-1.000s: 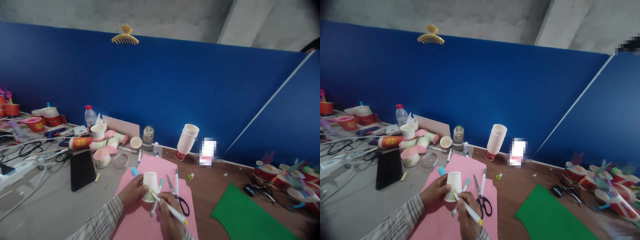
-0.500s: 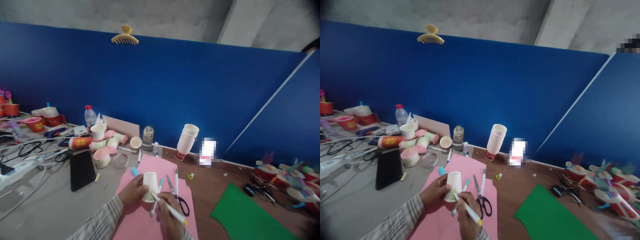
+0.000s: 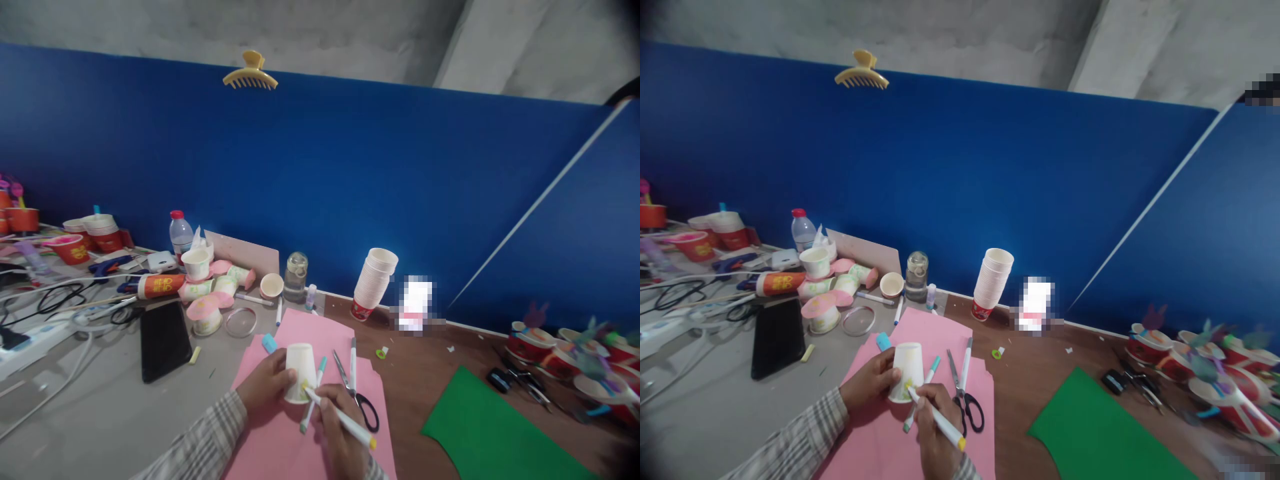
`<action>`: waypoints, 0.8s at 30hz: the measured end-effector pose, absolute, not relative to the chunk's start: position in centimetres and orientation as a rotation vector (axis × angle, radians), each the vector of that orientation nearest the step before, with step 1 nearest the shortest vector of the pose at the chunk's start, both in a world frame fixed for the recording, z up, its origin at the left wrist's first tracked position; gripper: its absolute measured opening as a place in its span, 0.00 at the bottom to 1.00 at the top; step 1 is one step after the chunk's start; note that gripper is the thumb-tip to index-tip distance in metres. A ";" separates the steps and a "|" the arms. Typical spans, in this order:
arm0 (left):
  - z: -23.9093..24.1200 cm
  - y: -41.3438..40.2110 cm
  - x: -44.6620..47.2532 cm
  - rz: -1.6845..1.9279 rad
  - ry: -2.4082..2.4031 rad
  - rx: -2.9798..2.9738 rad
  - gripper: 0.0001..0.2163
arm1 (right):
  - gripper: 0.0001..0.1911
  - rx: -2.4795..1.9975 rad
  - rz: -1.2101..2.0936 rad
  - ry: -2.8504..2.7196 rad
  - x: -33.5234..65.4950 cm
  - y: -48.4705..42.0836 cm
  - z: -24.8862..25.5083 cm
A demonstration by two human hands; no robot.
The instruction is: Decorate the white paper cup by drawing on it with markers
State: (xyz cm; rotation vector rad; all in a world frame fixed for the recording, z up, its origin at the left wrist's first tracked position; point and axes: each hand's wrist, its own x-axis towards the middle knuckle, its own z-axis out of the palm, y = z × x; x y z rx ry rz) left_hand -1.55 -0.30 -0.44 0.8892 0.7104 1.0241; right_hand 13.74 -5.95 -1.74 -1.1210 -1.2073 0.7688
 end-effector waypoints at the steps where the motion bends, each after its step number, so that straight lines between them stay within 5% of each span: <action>1: -0.5 -0.3 -1.6 1.019 0.709 0.892 0.17 | 0.09 -1.113 0.827 -1.219 13.8 -6.0 -1.9; 13: 0.6 -0.5 -2.0 1.021 0.686 0.790 0.18 | 0.26 -1.076 0.822 -0.830 14.2 -4.7 0.3; 24: 0.1 -0.8 -3.0 0.900 0.688 0.781 0.15 | 0.21 -1.145 0.710 -1.125 14.5 -4.6 -1.5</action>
